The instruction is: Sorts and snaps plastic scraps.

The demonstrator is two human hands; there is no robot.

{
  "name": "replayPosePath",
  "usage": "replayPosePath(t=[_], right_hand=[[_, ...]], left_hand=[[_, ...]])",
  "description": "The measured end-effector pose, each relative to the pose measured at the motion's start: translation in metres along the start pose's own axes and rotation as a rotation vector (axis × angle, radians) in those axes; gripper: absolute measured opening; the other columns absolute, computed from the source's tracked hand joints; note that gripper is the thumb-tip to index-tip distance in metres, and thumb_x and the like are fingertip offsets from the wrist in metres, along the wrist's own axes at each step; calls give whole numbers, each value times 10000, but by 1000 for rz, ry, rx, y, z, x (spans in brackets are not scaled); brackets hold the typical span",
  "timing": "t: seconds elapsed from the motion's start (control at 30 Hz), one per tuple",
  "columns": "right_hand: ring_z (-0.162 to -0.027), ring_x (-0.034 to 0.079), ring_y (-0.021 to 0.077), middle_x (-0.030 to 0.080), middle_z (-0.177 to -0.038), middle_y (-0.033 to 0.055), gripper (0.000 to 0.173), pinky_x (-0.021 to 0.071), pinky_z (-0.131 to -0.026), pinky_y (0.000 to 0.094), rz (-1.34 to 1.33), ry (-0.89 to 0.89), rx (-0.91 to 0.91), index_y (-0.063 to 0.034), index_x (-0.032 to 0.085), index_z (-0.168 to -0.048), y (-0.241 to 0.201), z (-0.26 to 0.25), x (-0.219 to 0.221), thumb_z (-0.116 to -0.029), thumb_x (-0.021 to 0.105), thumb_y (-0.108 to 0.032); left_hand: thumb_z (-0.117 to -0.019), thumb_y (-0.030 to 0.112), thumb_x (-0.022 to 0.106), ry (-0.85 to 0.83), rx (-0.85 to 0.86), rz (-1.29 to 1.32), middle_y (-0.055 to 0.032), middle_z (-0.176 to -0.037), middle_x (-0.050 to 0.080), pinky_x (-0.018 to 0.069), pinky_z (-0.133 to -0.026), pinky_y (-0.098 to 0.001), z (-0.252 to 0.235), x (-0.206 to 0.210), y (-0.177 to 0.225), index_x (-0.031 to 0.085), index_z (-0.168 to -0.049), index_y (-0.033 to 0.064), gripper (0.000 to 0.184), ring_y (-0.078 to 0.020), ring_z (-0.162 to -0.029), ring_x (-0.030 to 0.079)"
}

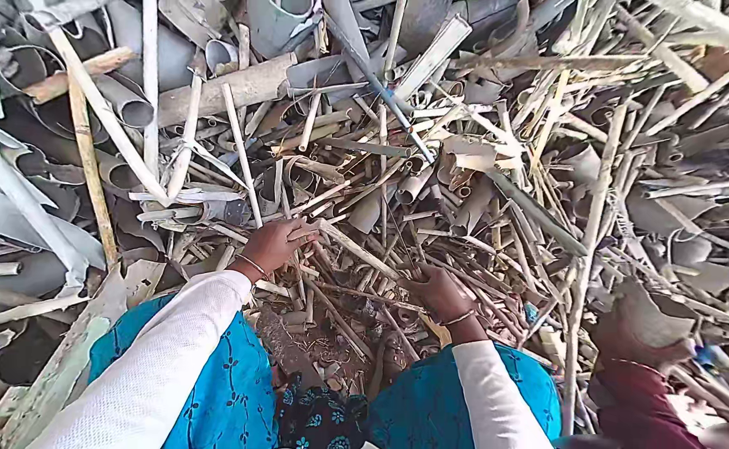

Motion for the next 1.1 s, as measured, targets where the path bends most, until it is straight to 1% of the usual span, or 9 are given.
replayPosePath(t=[0.1,0.23,0.43,0.5,0.57,0.67,0.77,0.93,1.1], right_hand=[[-609,548,132,613,-840,79,307,498,-607,330,-138,182,177,-10,640,-1171,20,-14,13,-999,686,-259],[-800,573,196,600,-987,129,276,492,-735,383,-241,-45,188,13,574,-1271,10,-12,74,-1032,528,-117],[-1066,657,284,636,-1246,210,542,520,-959,454,-158,-231,-25,-17,427,-1503,-44,5,125,-1024,618,-184],[-1152,654,323,642,-1299,222,606,494,-1025,490,-74,-228,-70,-56,383,-1563,-54,7,126,-1027,625,-204],[-1145,668,348,659,-1288,211,630,506,-1013,530,25,-241,-114,-124,362,-1593,-59,7,130,-1029,620,-236],[-1180,653,362,654,-1314,205,627,494,-1026,545,66,-280,-127,-159,377,-1598,-61,7,140,-1022,617,-220],[-1223,639,366,641,-1364,179,629,487,-1032,581,97,-306,-143,-237,352,-1617,-64,8,146,-1039,592,-299],[-1233,636,317,643,-1367,172,512,466,-1065,524,-100,-211,-161,-137,439,-1566,-69,4,131,-1107,447,-363],[-1107,659,295,683,-1225,187,461,486,-996,486,-233,-29,-46,-75,538,-1474,-51,-13,102,-1115,423,-341]], left_hand=[[-1027,353,635,55,-153,12,-259,-1088,696,471,-922,-676,-4,-1,-19,678,-1237,3,410,-446,-1027,666],[-916,370,784,46,-183,150,-238,-1039,693,482,-905,-623,-5,6,-27,671,-1240,0,505,-374,-961,657],[-881,334,796,191,-70,364,-87,-1010,684,519,-819,-282,6,12,-7,597,-1312,-19,591,-59,-840,611],[-886,351,774,272,-4,366,-102,-1064,706,518,-833,-274,10,3,0,607,-1345,-5,605,-58,-877,632],[-946,347,696,311,87,352,-107,-1104,732,553,-870,-264,9,-5,3,634,-1336,10,519,-61,-932,683],[-970,244,683,353,132,382,-4,-911,708,531,-751,-147,8,-10,4,680,-1171,-4,319,31,-780,634],[-912,340,746,295,10,272,25,-821,600,454,-643,-178,7,-6,-6,591,-1252,3,503,4,-664,521],[-951,241,722,181,-124,81,-110,-890,671,550,-745,-410,3,-9,-28,624,-1295,27,416,-183,-733,641],[-947,182,702,236,-57,303,-74,-937,700,608,-749,-249,8,-22,-29,588,-1335,-15,450,-67,-752,702]])
Point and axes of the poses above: each hand's wrist, its own z-axis away from the middle knuckle, its own x-axis out of the palm, y = z × x, the point moved 9 cm from there along -z, towards the middle knuckle
